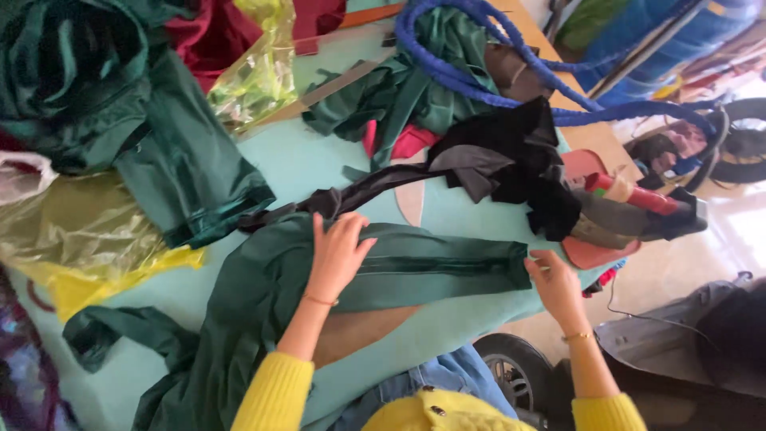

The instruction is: Ironing and arranging fabric pieces on a work table in a sewing factory

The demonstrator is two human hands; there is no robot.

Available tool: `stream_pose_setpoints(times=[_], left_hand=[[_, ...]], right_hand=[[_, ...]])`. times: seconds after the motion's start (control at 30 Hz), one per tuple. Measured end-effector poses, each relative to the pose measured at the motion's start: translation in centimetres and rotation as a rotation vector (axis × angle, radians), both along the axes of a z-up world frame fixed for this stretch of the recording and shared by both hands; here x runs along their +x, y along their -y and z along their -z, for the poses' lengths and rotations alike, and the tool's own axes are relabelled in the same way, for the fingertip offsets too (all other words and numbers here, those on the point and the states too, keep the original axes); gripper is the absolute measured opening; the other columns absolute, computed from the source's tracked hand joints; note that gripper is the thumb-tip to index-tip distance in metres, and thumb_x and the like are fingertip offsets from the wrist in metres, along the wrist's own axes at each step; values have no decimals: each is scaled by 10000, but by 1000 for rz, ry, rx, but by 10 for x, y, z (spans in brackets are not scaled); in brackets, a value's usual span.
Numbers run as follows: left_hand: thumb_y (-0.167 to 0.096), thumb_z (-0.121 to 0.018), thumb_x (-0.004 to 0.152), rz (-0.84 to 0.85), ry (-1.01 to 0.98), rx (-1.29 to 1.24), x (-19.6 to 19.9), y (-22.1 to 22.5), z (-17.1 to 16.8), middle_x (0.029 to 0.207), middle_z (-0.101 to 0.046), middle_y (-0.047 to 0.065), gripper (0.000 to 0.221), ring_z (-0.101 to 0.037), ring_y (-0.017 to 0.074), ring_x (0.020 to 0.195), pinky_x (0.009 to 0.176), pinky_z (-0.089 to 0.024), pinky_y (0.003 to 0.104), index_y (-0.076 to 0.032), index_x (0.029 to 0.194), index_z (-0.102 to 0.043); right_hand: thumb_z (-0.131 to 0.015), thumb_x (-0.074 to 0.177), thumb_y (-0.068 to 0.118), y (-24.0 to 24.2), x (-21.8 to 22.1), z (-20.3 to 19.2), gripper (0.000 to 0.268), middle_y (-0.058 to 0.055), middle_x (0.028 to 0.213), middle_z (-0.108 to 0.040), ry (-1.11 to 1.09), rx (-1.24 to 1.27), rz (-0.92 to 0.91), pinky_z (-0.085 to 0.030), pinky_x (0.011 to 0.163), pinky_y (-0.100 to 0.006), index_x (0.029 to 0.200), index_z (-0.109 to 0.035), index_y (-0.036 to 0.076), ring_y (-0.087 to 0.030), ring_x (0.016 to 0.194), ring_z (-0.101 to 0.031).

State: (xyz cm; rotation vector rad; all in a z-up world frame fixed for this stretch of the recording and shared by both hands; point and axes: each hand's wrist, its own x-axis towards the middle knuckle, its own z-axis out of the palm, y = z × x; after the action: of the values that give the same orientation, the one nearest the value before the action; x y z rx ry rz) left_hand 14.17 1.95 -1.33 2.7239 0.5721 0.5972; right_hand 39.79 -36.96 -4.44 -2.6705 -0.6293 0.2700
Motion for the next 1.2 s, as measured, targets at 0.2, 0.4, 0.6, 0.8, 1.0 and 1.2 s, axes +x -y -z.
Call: stream_pose_setpoints(times=[0.2,0.4,0.6,0.8,1.0,1.2], left_hand=[[-522,-648,971,-30,-194,-156,-32,-28,-1,1188,-671,-103,273,-661,152,1174,1189,-211,706,-309,1139,-677],[-338,-700,960,10,-46,-89,-31,-26,-3,1000,-669,-73,119,-697,197,1025,1184,-304,624,-227,959,-657],[-362,-732,937,16,59,-107,-38,-27,-30,1020,-648,-110,173,-677,187,1029,1141,-371,584,-247,853,-634],[-183,-738,949,125,323,-289,-63,-17,-96,1084,-749,13,139,-653,272,1189,1176,-343,464,-132,851,-654],[-76,-529,1052,42,426,-138,-94,13,-122,1129,-748,78,67,-699,298,1130,1199,-401,452,-62,1039,-593],[-297,-735,935,56,126,-7,-144,2,-98,766,-601,44,292,-482,280,630,688,-422,389,-57,903,-573]], right_hand=[[-654,1001,376,-3,-10,3,298,-55,957,-787,-256,183,209,-564,816,-436,1252,-726,232,-255,808,-748],[-714,945,569,-28,-10,12,431,-33,948,-771,-233,123,272,-564,824,-473,1199,-754,222,-294,935,-731],[-769,977,299,-24,-10,14,206,-103,854,-662,-86,464,189,-483,757,-430,1012,-701,108,-263,780,-579],[-574,1088,88,-12,-1,-38,63,88,926,-591,-372,1265,198,-453,831,-127,1079,-587,149,-19,892,-562],[-519,1148,146,-43,-23,-104,38,104,947,-613,-301,1443,113,-461,875,-136,1143,-527,183,-1,870,-589],[-435,1181,286,-68,-32,-134,174,7,994,-387,170,1255,74,-357,874,-256,1143,-389,123,-86,929,-386]])
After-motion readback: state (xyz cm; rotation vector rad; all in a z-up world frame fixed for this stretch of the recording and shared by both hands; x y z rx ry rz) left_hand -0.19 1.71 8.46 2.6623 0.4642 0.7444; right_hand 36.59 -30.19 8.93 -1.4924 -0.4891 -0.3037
